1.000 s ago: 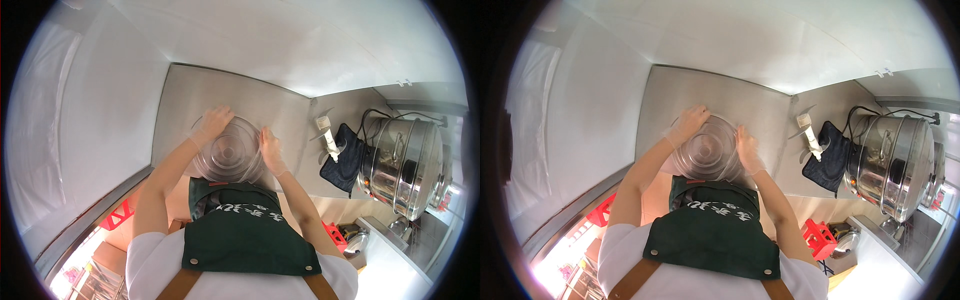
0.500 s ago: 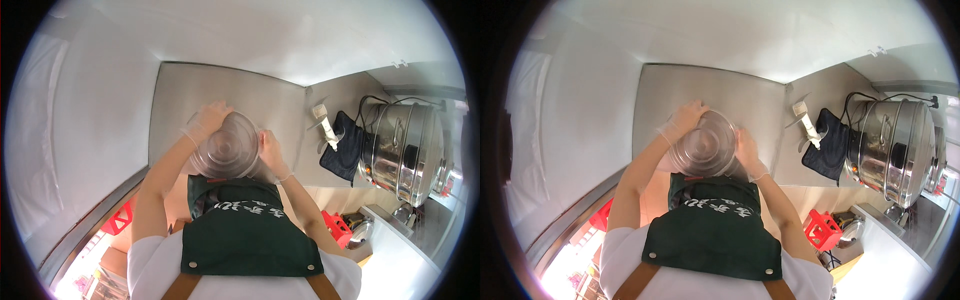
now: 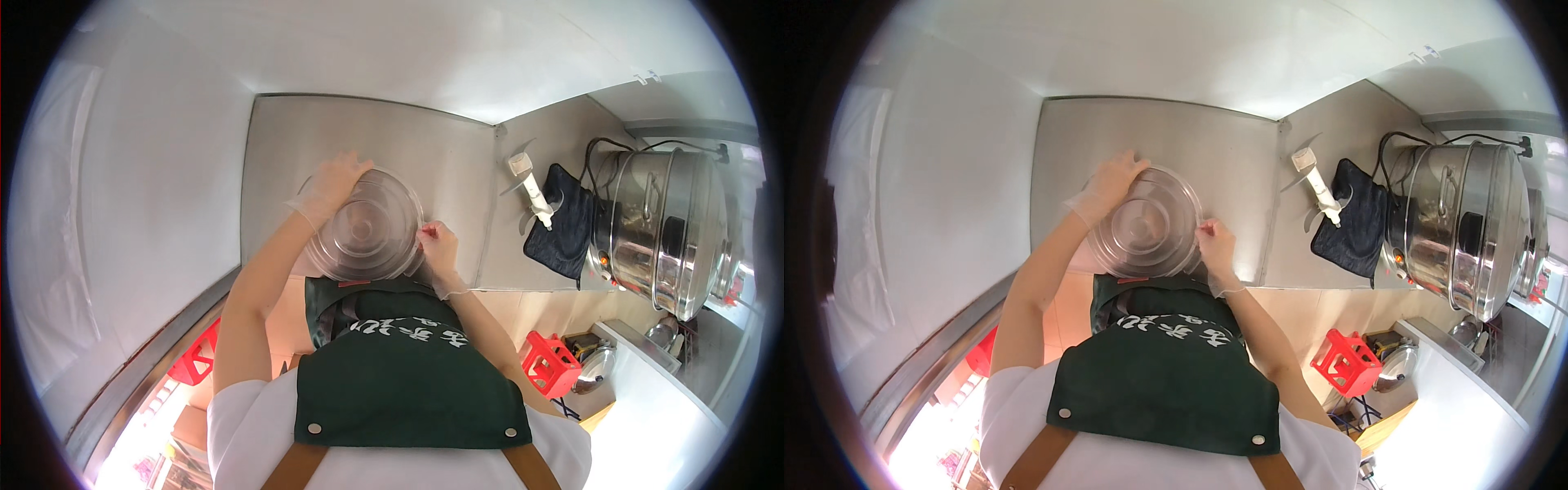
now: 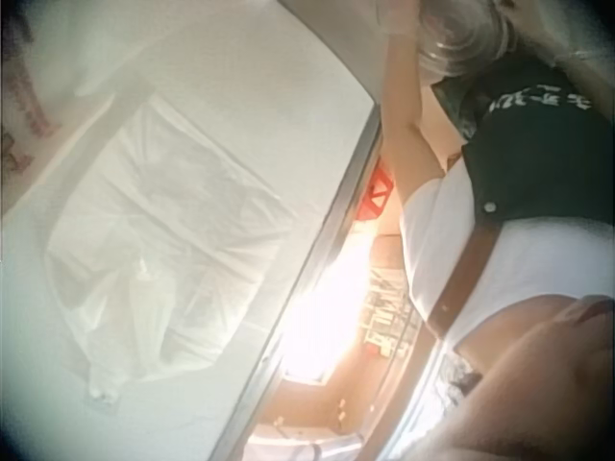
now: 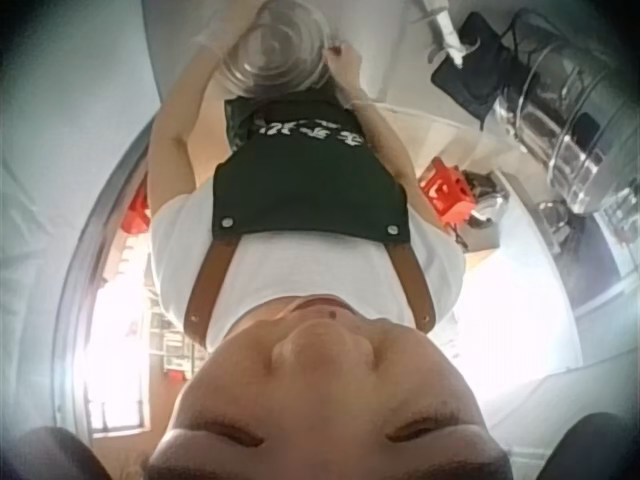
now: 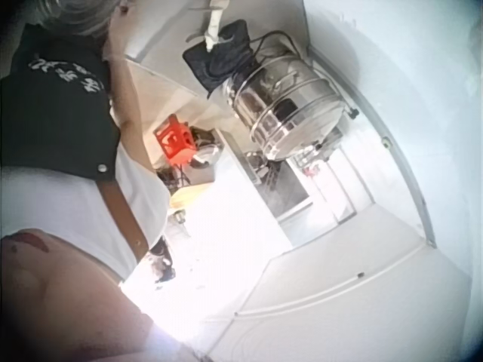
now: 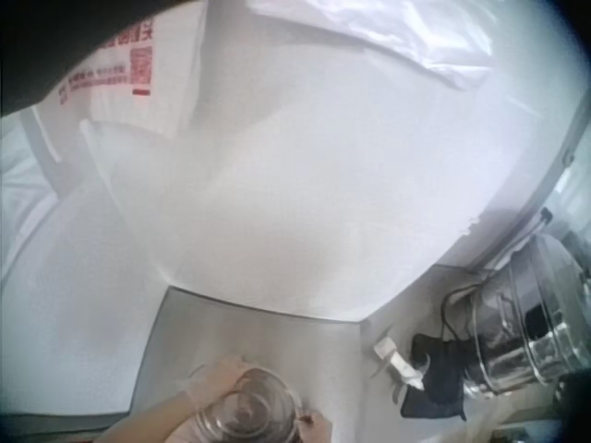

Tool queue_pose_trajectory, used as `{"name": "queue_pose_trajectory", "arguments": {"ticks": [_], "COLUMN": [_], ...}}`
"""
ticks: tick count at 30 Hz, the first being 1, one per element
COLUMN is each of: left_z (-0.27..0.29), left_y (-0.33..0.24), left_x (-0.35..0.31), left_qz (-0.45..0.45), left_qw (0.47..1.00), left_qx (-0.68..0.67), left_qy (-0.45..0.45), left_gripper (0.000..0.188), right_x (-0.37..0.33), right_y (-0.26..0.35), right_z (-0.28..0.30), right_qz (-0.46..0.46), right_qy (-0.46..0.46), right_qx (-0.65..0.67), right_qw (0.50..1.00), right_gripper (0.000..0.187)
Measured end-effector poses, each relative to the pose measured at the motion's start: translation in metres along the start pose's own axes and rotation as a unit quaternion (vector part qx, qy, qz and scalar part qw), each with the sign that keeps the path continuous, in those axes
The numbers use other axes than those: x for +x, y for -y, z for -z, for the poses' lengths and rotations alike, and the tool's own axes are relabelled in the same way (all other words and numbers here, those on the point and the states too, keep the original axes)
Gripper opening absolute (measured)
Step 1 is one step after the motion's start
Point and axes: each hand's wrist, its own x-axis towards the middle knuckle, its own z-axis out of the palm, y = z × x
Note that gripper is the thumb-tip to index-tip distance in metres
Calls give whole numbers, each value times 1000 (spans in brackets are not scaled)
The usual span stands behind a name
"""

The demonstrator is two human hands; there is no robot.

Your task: The recorder assembles the lid and mixing components of a commercial food processor.

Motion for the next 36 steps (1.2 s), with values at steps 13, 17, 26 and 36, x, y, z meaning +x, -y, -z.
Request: {"name": "queue_pose_trajectory", "arguments": {"ticks": [13, 17, 26, 36], "left_z": [6, 2, -7, 2], "left_y": [0, 3, 4, 1], "left_x": [-3, -6, -9, -9], "left_qz": [20, 19, 29, 44], "left_qw": [999, 1000, 999, 999], "left_qx": [31, 16, 22, 18], "left_qy": [31, 5, -19, 5], "left_gripper": [35, 33, 34, 35], "right_x": [-6, -11, -21, -23], "right_y": [21, 14, 20, 45], "right_z": [-4, 1, 2, 3], "right_qz": [252, 240, 120, 4], "right_qy": [-55, -16, -4, 45], "right_qx": [-322, -329, -237, -216], "right_qw": [911, 913, 964, 975], "right_gripper": [11, 11, 15, 16]}}
